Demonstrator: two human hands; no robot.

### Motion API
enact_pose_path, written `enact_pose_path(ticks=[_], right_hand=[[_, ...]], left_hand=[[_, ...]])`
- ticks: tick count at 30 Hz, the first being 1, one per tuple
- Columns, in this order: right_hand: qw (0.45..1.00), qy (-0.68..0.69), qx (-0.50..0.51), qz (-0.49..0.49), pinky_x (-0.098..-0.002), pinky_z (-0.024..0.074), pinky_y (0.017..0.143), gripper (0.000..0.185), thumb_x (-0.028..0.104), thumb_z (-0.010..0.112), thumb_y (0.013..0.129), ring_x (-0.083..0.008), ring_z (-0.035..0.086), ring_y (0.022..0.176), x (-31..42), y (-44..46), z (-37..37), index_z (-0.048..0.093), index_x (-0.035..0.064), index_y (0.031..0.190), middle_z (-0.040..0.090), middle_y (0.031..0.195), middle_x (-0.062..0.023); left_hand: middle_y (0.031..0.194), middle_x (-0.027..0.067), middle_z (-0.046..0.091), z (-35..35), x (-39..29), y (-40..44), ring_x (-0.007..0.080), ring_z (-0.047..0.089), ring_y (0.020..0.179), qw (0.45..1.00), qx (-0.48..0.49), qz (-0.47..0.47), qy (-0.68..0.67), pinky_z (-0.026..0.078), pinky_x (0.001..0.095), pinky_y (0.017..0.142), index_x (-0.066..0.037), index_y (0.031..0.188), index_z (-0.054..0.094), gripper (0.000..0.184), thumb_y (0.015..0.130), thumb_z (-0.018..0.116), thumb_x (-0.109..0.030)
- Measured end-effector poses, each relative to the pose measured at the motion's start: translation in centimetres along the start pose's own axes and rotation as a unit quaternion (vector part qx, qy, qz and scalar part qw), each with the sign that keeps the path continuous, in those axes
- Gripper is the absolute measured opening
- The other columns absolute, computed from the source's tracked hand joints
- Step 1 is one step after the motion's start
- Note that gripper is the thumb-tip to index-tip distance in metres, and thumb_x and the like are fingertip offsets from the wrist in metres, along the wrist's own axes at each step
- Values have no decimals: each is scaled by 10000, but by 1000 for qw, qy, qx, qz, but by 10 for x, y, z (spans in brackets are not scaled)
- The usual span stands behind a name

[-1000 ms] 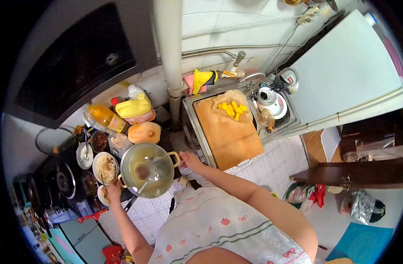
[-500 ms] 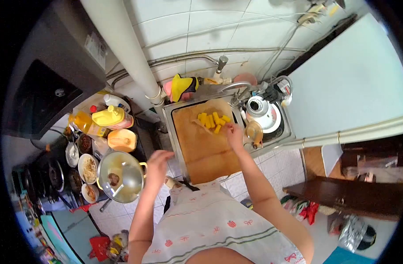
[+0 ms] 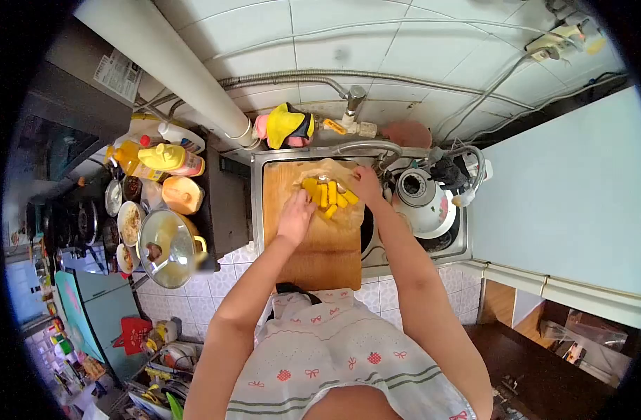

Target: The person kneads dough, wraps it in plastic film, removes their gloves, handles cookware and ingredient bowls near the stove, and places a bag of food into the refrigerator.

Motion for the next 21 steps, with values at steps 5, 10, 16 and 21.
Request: enact_pose_path(ticks=[5,10,16,21], right_hand=[[988,122,32,-88,-375,475,737,157,142,649,818,-321,599,811,44,-45,-7,656,-1,883,597,876,-164],[986,98,-9,-132,-383,470,733,171,144,601,866,-328,584,796,47,-64,-1,653,-6,932,593,856,-162],[983,91,-54,-150,-388,457,775,248,205,526,935,-342,568,879,60,-89,-10,638,-8,997,591,966,-152],[972,179,-105,-109,-369,453,794,243,183,485,951,-325,573,906,48,-129,-53,633,-3,995,585,989,-158]], left_hand=[[1157,89,529,-12,-16,40,250,477,1150,982,-86,160,42,409,364,958,-48,826,680,143,766,562,-102],[1099,71,616,37,0,72,227,545,1111,966,96,233,62,412,341,979,-62,863,688,185,761,549,-126],[1016,71,641,23,4,48,239,604,1008,967,10,252,31,468,346,912,-44,944,681,233,765,538,-90],[1095,90,636,23,11,32,264,604,1024,970,50,238,22,490,347,882,-36,1024,658,283,773,531,-68]])
Point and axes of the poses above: each hand's wrist, its own y-axis towards the middle knuckle, its own z-axis out of the palm, x = y × z, the point moved 4 cm from there along y, towards the middle knuckle
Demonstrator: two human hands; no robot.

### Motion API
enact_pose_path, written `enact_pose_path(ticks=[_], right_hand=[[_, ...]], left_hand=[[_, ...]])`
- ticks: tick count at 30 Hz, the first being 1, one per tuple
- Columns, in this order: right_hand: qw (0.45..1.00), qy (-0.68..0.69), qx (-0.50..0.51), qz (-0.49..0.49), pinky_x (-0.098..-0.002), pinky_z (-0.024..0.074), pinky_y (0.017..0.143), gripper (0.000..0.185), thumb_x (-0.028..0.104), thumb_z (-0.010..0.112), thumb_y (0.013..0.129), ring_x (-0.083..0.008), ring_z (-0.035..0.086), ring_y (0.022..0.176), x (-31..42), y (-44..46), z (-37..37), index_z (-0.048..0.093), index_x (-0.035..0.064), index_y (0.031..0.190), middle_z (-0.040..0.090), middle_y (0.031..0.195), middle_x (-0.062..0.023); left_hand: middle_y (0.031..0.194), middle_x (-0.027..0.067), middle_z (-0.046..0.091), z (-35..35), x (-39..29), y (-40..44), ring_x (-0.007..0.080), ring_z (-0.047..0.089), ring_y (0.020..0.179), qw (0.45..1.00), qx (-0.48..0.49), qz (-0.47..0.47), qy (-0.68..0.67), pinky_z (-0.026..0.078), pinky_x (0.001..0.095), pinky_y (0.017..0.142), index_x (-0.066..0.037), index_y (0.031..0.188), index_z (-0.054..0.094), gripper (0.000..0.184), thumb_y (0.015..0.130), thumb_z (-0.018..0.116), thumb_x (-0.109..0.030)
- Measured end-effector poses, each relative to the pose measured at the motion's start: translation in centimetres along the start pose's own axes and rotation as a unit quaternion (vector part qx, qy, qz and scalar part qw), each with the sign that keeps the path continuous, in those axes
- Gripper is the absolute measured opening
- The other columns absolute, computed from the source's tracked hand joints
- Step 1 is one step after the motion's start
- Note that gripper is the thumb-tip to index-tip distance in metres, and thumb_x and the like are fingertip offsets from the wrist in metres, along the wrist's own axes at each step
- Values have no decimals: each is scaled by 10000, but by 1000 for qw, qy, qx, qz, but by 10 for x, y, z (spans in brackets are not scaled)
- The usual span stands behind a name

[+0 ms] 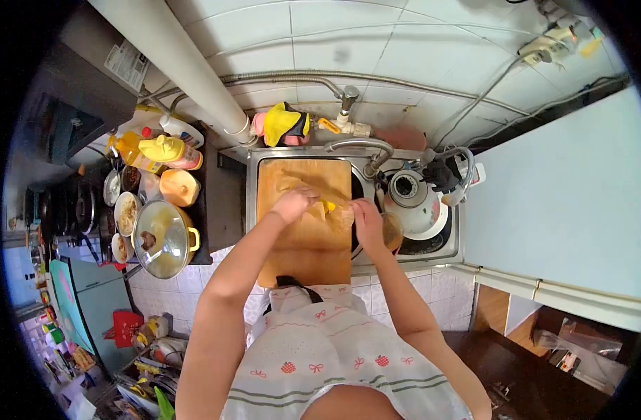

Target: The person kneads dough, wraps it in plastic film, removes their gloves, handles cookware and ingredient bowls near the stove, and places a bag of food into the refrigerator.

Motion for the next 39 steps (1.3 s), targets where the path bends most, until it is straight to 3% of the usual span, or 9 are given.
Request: enact_pose_path(ticks=[5,12,14,19,25,28,31,34,39], right_hand=[[995,-35,-73,51,-337,448,803,245,171,464,960,-290,582,910,21,-57,-75,605,-14,1034,590,968,-156],[934,-147,-319,62,-332,455,792,226,154,470,963,-247,579,862,48,-153,-178,597,7,1079,570,980,-133],[930,-119,-317,146,-342,460,780,215,154,490,951,-257,582,846,66,-173,-207,598,15,1074,558,1008,-141],[890,-299,-319,131,-386,470,820,214,172,559,886,-304,579,917,73,-203,-284,609,35,1044,548,1068,-136],[796,-485,-295,210,-414,369,1003,207,144,572,830,-276,530,1088,77,-217,-396,636,19,982,579,1037,-138],[649,-690,-283,150,-399,322,1061,227,155,544,847,-246,522,1106,40,-210,-463,618,16,1011,577,998,-103],[612,-740,-269,74,-385,261,1126,266,145,509,850,-224,514,1113,22,-219,-526,592,23,1071,575,991,-77],[602,-785,-144,-40,-375,243,1152,306,122,505,832,-198,515,1101,0,-233,-552,571,25,1115,578,999,-61],[636,-741,-156,-151,-351,244,1162,335,85,495,816,-170,521,1089,17,-251,-565,564,23,1138,575,987,-37]], left_hand=[[1077,103,648,-21,-7,-23,267,619,992,1000,-10,1,0,500,359,863,-38,1022,660,250,806,547,-91],[1027,148,657,-113,-96,-25,327,634,900,997,13,-34,-65,513,413,763,-34,1033,657,241,827,540,-79],[960,161,648,-133,-132,-15,336,615,881,997,-24,56,-52,505,408,750,-21,920,666,162,843,551,-106],[875,129,640,-181,-246,14,323,616,845,993,32,106,-45,507,402,729,-30,792,625,75,791,575,-85],[937,103,675,-156,-346,59,304,644,822,982,4,183,-53,524,378,719,-24,830,672,100,760,607,-52],[936,88,689,-150,-408,86,291,657,796,969,-17,235,-71,530,358,728,-14,822,693,94,758,630,-44],[925,84,685,-138,-463,110,292,655,797,978,-31,188,-85,528,352,717,-22,832,687,104,743,634,-35],[907,110,683,-125,-509,130,306,655,779,972,-63,197,-111,530,348,710,-6,826,683,103,740,631,-28],[907,116,687,-113,-574,159,299,659,767,970,-85,206,-93,536,351,700,-7,831,695,100,753,649,-51]])
Point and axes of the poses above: each hand's wrist, its own y-axis towards the middle knuckle, its own z-axis out of the palm, x = y × z, the point moved 4 cm from there along y, towards the middle knuckle
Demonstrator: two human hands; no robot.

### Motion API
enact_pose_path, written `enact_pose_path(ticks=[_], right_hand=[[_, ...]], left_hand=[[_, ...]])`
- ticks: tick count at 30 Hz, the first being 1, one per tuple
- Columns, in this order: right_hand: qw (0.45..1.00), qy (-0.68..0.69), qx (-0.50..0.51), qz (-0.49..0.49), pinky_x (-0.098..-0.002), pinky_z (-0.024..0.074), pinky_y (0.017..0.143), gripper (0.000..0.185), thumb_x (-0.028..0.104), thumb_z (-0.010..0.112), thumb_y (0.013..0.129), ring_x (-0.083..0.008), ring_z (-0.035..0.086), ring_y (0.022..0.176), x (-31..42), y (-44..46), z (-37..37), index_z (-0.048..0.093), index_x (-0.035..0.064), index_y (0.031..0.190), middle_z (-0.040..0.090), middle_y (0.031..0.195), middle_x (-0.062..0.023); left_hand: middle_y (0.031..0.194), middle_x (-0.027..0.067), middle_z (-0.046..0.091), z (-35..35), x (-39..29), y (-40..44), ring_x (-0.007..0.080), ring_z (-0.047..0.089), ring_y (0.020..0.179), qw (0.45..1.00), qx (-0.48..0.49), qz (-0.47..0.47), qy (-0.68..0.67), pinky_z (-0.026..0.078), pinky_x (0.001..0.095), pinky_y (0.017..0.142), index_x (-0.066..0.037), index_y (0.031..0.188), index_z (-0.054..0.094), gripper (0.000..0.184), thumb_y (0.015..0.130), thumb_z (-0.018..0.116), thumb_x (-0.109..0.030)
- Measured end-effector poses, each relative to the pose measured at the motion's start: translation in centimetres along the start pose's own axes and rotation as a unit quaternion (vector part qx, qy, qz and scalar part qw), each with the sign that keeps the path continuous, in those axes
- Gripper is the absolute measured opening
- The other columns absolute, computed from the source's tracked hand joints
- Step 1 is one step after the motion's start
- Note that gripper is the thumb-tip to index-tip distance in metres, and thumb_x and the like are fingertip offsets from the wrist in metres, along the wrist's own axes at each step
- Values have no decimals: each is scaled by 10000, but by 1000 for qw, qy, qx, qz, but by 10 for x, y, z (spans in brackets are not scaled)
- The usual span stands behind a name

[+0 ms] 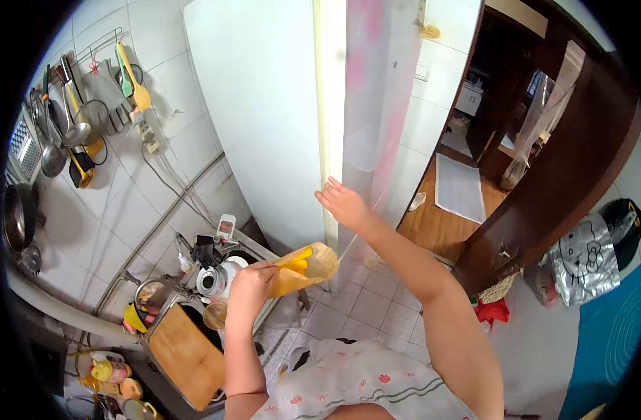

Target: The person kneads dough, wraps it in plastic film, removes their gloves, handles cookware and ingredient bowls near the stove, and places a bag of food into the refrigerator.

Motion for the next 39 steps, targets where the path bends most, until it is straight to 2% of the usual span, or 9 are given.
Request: enact_pose_path(ticks=[4,10,15,19,21,24,27,33,39], right_hand=[[993,108,-23,37,-361,281,1134,368,100,489,819,-193,522,1097,-8,-24,-8,547,30,1176,580,1008,-45],[994,52,55,80,-371,335,1050,408,176,565,792,-188,523,1096,-32,-119,-39,570,85,1190,581,1056,-42],[964,26,86,250,-397,353,1018,422,138,646,711,-216,530,1082,-66,-198,-81,584,106,1127,593,1040,-66],[904,57,88,414,-420,326,1038,437,180,655,752,-240,516,1096,-90,-239,-109,570,91,1172,570,1044,-91],[810,224,28,542,-428,404,958,524,228,703,753,-332,491,1111,-87,-246,-115,535,50,1217,535,1134,-158],[746,393,-11,538,-408,412,973,847,304,756,730,-320,416,1234,-84,-218,-117,326,83,1426,374,1370,-166],[722,426,-53,543,-422,369,1017,934,361,759,732,-331,367,1295,-100,-192,-129,245,75,1458,345,1400,-179],[764,279,-114,571,-417,339,1039,931,440,721,758,-339,380,1273,-155,-194,-124,245,25,1443,361,1369,-200],[752,234,-118,605,-374,408,965,587,163,671,818,-305,455,1173,-202,-224,-100,414,52,1334,409,1304,-174]], left_hand=[[913,108,687,17,-20,31,293,658,773,999,34,12,-20,535,342,701,-8,838,695,105,761,647,-62],[938,105,688,44,-33,73,293,657,790,994,71,77,-40,537,345,698,-18,847,694,117,777,627,-82],[958,99,682,83,-48,125,277,653,814,976,132,164,-60,537,345,722,-31,852,690,124,775,601,-70],[992,74,669,111,-67,172,261,640,886,945,186,254,-89,525,335,779,-40,895,669,168,765,561,-51],[995,73,669,118,-82,197,262,638,890,928,214,291,-94,523,339,783,-38,913,666,181,768,557,-50],[1026,89,665,144,-100,233,257,636,918,902,181,390,-46,515,351,789,-56,944,671,194,787,571,-108],[1035,93,668,157,-126,280,259,638,928,861,122,490,-63,509,361,800,-73,963,674,208,790,589,-150],[981,93,681,154,-177,401,274,641,903,862,104,464,-173,504,354,821,-27,904,677,171,769,613,-111],[921,107,691,197,-215,496,277,653,837,837,51,510,-192,524,330,782,-8,874,698,177,761,597,-100]])
Point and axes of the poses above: each hand's wrist, its own y-axis towards the middle knuckle, its own z-axis out of the palm, x = y × z, the point moved 4 cm from there along y, towards the middle knuckle
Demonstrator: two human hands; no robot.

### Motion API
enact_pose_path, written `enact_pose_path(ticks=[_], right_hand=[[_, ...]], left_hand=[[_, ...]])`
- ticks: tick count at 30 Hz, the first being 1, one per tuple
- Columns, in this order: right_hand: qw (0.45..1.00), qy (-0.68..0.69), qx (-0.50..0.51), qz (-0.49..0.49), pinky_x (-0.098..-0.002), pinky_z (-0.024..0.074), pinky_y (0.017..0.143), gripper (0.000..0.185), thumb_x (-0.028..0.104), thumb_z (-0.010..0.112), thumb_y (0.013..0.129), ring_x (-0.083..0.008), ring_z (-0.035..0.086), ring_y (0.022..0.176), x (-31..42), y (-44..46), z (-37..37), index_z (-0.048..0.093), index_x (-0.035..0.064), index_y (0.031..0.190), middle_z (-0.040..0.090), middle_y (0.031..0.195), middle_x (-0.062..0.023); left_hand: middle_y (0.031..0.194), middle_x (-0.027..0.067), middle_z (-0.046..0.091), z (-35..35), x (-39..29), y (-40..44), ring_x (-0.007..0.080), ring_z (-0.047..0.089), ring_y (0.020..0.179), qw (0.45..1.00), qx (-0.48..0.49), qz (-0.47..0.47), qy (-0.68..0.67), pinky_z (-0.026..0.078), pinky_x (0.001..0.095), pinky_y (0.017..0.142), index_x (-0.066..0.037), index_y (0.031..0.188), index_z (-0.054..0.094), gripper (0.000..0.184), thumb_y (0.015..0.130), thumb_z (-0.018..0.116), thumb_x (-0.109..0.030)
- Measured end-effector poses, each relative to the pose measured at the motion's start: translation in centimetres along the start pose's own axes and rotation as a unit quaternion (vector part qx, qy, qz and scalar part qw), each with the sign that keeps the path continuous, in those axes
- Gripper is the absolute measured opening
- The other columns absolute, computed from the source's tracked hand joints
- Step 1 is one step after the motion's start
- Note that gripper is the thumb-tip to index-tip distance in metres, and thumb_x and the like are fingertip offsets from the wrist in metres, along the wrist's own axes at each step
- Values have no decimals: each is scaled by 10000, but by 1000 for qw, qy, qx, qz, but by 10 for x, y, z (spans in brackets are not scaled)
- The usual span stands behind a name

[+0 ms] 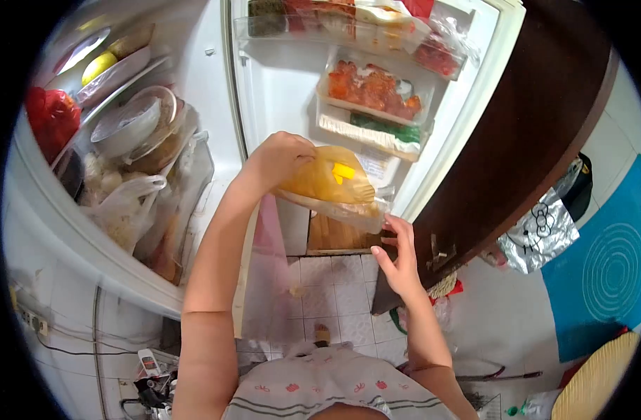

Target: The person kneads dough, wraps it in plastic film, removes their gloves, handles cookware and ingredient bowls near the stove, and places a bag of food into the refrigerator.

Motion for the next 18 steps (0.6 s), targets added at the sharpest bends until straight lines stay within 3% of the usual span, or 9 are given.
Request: enact_pose_path(ticks=[5,11,13,14,17,18], right_hand=[[1000,-2,-5,8,-328,466,868,451,97,648,834,-263,486,1134,-37,25,4,505,62,1260,441,1276,-144],[999,-23,-24,3,-328,469,852,412,62,644,825,-257,514,1084,-52,49,2,522,51,1219,471,1234,-139],[997,-52,-40,-30,-347,453,882,382,76,619,844,-263,512,1074,-49,57,2,511,29,1207,482,1212,-148],[996,-55,-74,-13,-355,440,900,363,86,602,855,-266,510,1069,-56,61,-1,502,16,1196,485,1193,-155],[984,-40,-173,35,-383,383,959,301,130,523,904,-278,500,1040,-90,66,-13,458,-35,1148,486,1109,-174],[978,-60,-195,43,-383,392,940,294,122,520,908,-279,499,1016,-94,71,-20,459,-34,1150,485,1072,-167]], left_hand=[[947,122,688,46,53,22,295,653,850,999,20,-3,-42,524,356,798,-28,925,708,201,779,625,-138],[979,119,682,80,63,41,307,641,902,979,117,-168,19,514,373,818,-129,967,725,197,837,627,-241],[962,123,682,77,60,39,314,639,869,981,95,-170,14,506,379,827,-149,978,723,199,849,598,-233],[953,125,682,73,57,38,318,638,852,982,84,-170,13,503,382,832,-159,984,723,203,855,583,-229],[920,130,679,51,43,34,322,635,831,952,71,-292,-51,507,382,786,-122,957,721,187,824,609,-189],[918,129,678,51,48,32,321,634,829,959,51,-273,-54,506,377,777,-109,947,721,184,816,613,-180]])
Point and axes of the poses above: each hand's wrist, its own y-axis towards the middle knuckle, its own z-axis out of the palm, x = y × z, the point moved 4 cm from there along y, towards the middle knuckle
